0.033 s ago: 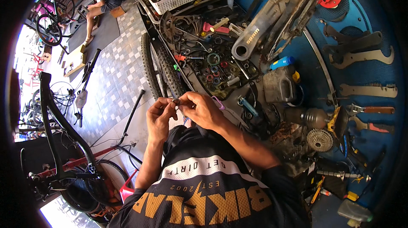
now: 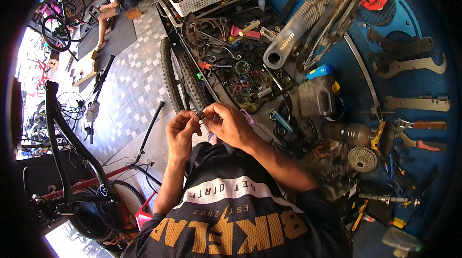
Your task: The person manipulates a small metal ring with pliers, applies lubricant from a syringe, and then uses a heat gun on the bicycle frame. The person handles the ring, pliers, syringe, and heat gun in a workshop setting.
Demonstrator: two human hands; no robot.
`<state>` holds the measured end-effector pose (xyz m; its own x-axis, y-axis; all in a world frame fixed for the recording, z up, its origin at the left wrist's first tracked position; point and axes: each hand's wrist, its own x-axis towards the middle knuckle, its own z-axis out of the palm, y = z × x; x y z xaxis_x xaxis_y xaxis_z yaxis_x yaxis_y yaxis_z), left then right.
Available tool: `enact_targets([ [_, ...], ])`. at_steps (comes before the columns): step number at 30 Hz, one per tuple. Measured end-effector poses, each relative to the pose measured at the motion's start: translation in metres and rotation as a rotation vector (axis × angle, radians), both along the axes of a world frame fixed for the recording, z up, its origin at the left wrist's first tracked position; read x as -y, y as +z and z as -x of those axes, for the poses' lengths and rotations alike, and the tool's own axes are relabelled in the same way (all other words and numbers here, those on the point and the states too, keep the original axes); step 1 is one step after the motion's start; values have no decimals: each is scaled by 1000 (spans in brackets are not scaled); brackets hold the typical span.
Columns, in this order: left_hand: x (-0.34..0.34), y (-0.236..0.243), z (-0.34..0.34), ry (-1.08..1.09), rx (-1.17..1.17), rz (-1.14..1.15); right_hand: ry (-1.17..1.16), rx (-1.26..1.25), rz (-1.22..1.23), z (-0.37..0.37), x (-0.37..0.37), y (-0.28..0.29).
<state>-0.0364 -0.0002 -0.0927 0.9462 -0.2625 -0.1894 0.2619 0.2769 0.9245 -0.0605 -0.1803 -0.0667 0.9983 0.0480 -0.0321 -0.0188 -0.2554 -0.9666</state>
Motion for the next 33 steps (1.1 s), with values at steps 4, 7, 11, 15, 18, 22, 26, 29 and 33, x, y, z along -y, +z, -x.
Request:
enact_targets([
  [4,2,-5,-1,-12,-33,-10,29,446,491,5,3,2],
  [7,3,-7,1,-50,-147,71,116,561,670,5,7,2],
  [11,3,-5,5,-121,-224,230,77,678,671,1,11,6],
  [15,-6,1,-1,-225,192,104,49,539,473,4,16,12],
  [18,-9,6,-11,-243,636,-158,134,-64,-168,10,19,12],
  [22,-8,10,-12,-296,782,-300,161,-656,-866,13,17,8],
  [26,-7,8,-4,-328,402,-119,22,48,-13,20,13,9],
  [29,-6,4,-3,-382,11,234,-8,577,512,17,14,8],
  [33,-4,5,0,-359,46,182,-48,567,424,12,15,3],
])
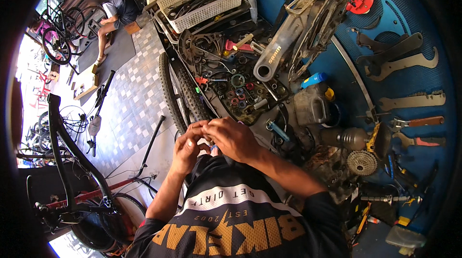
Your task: The person manipulates a small metal ring with pliers, applies lubricant from a syringe, and then uses a heat gun on the bicycle frame. The person handles the ring, pliers, syringe, and heat gun in a workshop setting.
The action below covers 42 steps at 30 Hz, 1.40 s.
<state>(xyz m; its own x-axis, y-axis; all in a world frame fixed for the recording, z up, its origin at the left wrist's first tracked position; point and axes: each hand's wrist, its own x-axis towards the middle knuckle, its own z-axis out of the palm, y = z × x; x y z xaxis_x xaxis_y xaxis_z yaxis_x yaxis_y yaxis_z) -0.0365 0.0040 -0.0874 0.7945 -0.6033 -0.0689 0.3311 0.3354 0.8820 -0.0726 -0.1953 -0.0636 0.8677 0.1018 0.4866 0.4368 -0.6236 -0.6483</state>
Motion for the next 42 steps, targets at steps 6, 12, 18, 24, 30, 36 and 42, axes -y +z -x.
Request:
enact_targets([
  [6,6,9,3,116,586,-295,121,-1137,-859,5,8,6],
  [12,7,7,0,-18,-89,51,22,-77,-31,3,6,15],
  [18,12,3,1,-89,-343,201,36,75,48,-5,18,2],
  [24,12,2,6,-61,61,-88,137,-811,-677,5,15,1],
  [30,11,1,1,-57,-270,139,-33,38,135,5,7,6],
  [36,8,6,1,-34,143,-145,-45,-342,-173,5,9,8],
  [42,9,2,1,-54,164,-183,-59,-620,-227,10,8,4],
])
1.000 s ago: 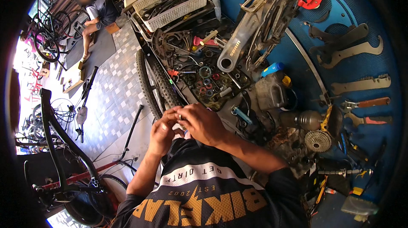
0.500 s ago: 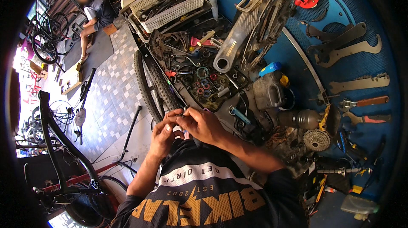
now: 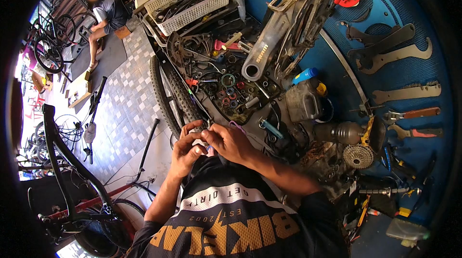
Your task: The person manipulates a small metal ring with pliers, applies lubricant from a syringe, and then uses a heat gun on the bicycle frame. The person handles the ring, pliers, syringe, and heat gun in a workshop setting.
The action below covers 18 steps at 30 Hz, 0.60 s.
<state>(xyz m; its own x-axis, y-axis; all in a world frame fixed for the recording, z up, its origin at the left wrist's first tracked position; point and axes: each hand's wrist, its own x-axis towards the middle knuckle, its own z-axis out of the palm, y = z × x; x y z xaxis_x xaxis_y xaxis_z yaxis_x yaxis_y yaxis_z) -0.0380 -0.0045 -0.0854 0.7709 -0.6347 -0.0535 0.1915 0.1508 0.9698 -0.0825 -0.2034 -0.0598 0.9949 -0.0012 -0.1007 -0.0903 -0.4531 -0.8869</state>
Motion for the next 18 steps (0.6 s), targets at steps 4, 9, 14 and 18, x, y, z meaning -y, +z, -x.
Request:
enact_targets([
  [4,-1,-4,-2,-20,-257,162,23,715,410,-4,1,-3],
  [9,3,-1,-1,29,24,59,29,248,113,-4,5,2],
  [14,2,6,-1,-45,327,-127,-61,-150,-242,5,-2,7],
  [18,6,1,-1,-19,-153,174,-78,483,195,2,-4,4],
])
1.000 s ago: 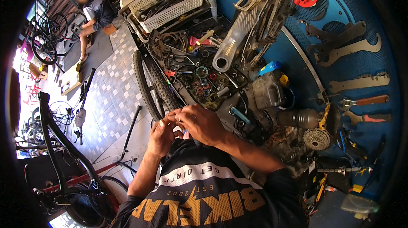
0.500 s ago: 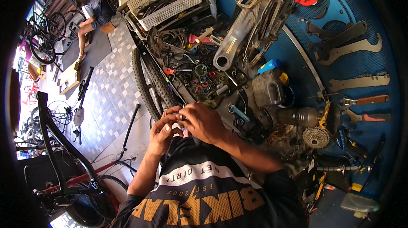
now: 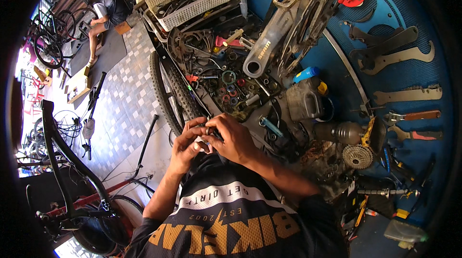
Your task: The person manipulates a small metal ring with pliers, applies lubricant from a syringe, and then uses a heat gun on the bicycle frame. The person handles the ring, pliers, syringe, and heat gun in a workshop setting.
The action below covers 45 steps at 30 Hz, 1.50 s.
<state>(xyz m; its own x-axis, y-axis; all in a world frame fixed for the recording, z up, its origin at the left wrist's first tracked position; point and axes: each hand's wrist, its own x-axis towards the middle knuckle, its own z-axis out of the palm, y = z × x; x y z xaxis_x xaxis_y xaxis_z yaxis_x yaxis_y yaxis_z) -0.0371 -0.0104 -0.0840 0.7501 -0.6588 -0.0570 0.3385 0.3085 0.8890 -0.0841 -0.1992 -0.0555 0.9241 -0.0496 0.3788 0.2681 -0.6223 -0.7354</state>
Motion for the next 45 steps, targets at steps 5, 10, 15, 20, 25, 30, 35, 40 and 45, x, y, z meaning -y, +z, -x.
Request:
enact_targets([
  [5,1,-6,2,-8,-27,-15,5,-15,76,-2,4,-1],
  [10,4,-8,6,-24,-69,-12,45,-516,-100,-2,10,1],
  [15,7,-8,4,-19,-599,292,-91,-447,-326,-7,20,1],
  [20,9,-7,3,-8,-662,344,-49,-309,-337,-9,32,4],
  [25,7,-13,2,10,-684,367,-48,-323,-200,-6,26,11],
  [30,3,-23,1,68,-720,368,-27,-263,-136,-6,18,17],
  [35,-10,-26,-1,1,-693,347,29,-206,-63,-9,8,19],
  [40,-28,-23,11,112,-598,333,126,-135,31,-8,-21,23],
  [45,-52,-23,32,187,-549,370,278,-170,100,2,-54,28],
])
